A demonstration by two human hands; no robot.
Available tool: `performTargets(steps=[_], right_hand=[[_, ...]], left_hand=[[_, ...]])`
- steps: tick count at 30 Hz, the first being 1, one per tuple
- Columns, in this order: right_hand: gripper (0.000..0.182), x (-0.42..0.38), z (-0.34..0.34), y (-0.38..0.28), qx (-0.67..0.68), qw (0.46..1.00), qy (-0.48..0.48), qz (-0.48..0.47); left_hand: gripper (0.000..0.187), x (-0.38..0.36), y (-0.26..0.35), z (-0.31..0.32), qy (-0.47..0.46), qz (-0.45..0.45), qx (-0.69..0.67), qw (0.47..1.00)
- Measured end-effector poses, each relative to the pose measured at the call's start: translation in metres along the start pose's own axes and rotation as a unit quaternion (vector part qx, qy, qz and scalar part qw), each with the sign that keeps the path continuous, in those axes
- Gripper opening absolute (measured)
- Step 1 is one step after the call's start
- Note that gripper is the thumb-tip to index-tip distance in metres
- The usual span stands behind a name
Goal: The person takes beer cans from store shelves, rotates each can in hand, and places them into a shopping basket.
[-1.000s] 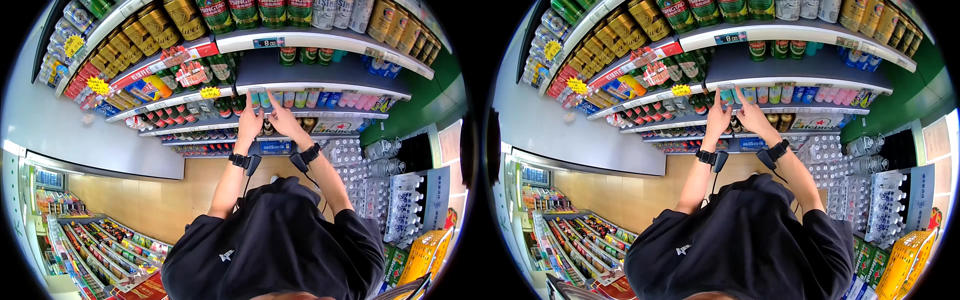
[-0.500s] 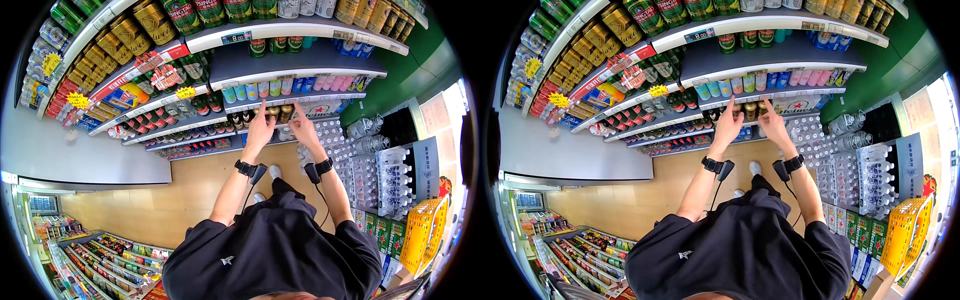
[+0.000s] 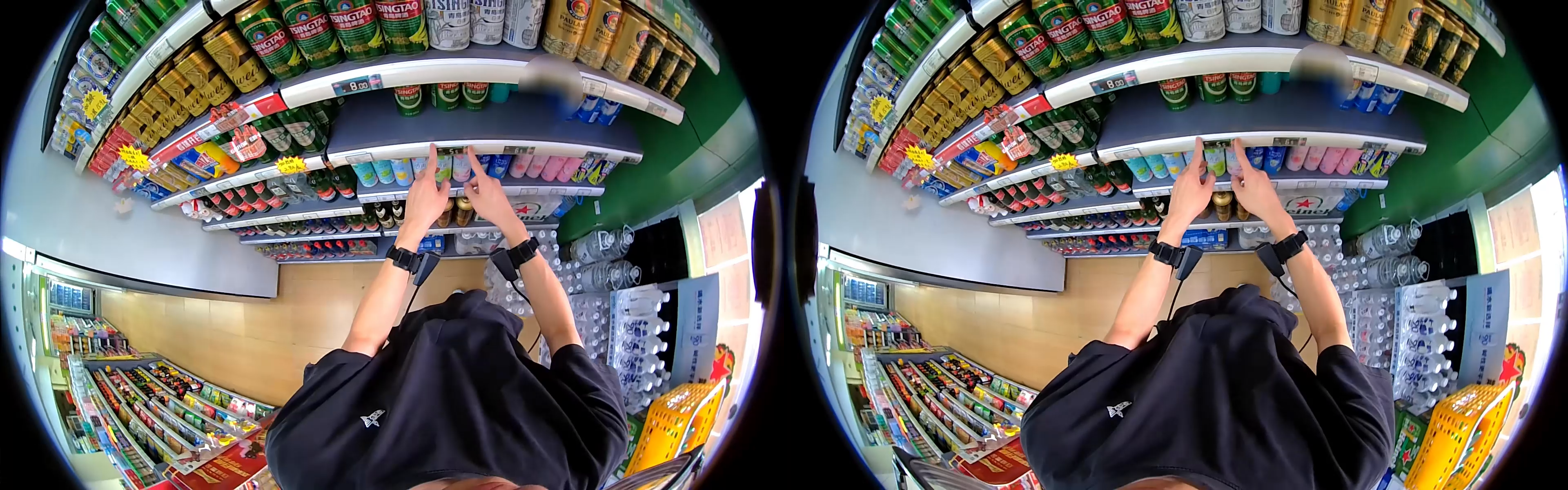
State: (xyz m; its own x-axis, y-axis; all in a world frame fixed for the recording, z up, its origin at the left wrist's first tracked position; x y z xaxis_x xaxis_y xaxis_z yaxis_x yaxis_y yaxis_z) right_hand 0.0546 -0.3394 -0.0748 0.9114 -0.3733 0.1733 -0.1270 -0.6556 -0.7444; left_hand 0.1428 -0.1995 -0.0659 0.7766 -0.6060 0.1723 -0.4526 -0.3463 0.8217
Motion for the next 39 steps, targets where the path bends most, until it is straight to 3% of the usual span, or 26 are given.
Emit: performTargets(steps=[4, 16, 21, 23, 28, 32, 39], right_hand=[[0.093, 0.002, -0.001, 0.001, -0.019, 0.999, -0.023, -0.04], [0.091, 0.002, -0.014, 0.01, -0.031, 0.997, -0.064, -0.015], [0.084, -0.003, -0.038, 0.01, 0.059, 0.994, -0.092, -0.008], [0.078, -0.009, -0.053, 0.018, 0.11, 0.992, -0.064, -0.018], [0.076, -0.027, -0.09, 0.061, 0.091, 0.995, 0.049, 0.012], [0.077, -0.035, -0.105, 0.086, 0.07, 0.993, 0.084, 0.042], [0.085, -0.028, -0.108, 0.084, 0.062, 0.996, 0.054, 0.025]], left_hand=[[0.082, 0.001, -0.005, 0.012, 0.019, -0.007, 0.001, 1.0], [0.086, -0.003, 0.004, 0.021, 0.072, -0.01, -0.057, 0.996], [0.083, -0.004, 0.031, 0.04, 0.1, 0.004, -0.092, 0.991], [0.082, -0.003, 0.052, 0.055, 0.06, 0.026, -0.109, 0.992], [0.085, 0.0, 0.078, 0.108, -0.081, 0.045, -0.091, 0.992], [0.087, 0.005, 0.074, 0.132, -0.103, 0.033, -0.074, 0.991], [0.09, 0.01, 0.076, 0.136, -0.085, 0.024, -0.026, 0.996]])
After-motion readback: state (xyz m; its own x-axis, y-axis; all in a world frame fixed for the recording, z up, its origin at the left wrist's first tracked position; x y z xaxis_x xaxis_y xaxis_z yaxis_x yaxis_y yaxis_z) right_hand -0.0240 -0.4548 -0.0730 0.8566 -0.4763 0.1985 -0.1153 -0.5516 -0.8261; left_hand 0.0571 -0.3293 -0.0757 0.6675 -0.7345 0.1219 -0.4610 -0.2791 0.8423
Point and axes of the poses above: each hand's wrist, its own x-axis towards the middle knuckle, its own z-axis out of the palm, y = z × x, the point moved 6 cm from there along x, towards the middle knuckle, and after that the axes turned 6 degrees about -x, right-handed, at the moved point
